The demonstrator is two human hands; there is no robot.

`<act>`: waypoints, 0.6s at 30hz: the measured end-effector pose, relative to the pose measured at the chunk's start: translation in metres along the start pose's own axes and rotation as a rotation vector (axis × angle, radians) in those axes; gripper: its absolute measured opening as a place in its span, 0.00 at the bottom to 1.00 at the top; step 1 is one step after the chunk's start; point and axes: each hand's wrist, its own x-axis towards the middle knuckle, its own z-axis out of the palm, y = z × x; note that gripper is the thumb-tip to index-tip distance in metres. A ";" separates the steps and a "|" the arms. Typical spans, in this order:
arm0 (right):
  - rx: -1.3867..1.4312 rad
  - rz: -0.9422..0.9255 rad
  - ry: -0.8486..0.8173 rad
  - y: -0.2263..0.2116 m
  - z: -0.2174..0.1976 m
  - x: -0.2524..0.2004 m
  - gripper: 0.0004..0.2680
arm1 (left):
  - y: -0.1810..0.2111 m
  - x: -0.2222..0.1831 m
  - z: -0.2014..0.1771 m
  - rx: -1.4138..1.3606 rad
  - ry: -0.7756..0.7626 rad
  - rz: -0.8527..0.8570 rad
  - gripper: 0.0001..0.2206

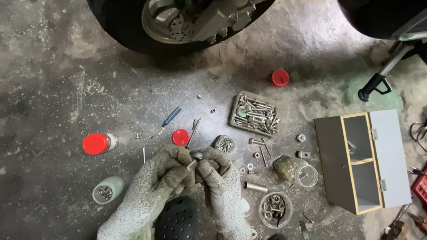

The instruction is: The person sits on the workshop floor working on a motorcycle wheel, threading bolts into the wheel hub by hand and tightening them. They sort loose bolts, nuts and washers into jars and containers, pick up fasteners one at a time, and use a cordless electric screwdriver to drive a fastener while holding a plastic cup of hardware.

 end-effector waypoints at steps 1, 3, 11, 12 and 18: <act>-0.030 0.000 0.003 0.004 -0.004 -0.001 0.10 | -0.003 0.001 -0.001 0.035 -0.019 0.035 0.09; -0.009 -0.007 0.003 0.003 -0.002 -0.002 0.10 | 0.000 0.001 -0.001 0.107 -0.018 0.056 0.09; -0.050 -0.037 0.037 0.003 0.001 -0.002 0.09 | 0.002 0.003 0.006 0.139 0.147 -0.087 0.09; -0.077 -0.037 0.069 0.003 0.003 -0.003 0.09 | 0.001 0.003 0.006 0.127 0.183 -0.100 0.09; -0.112 -0.116 0.146 0.016 0.007 -0.003 0.09 | 0.008 0.003 0.012 0.209 0.247 -0.086 0.11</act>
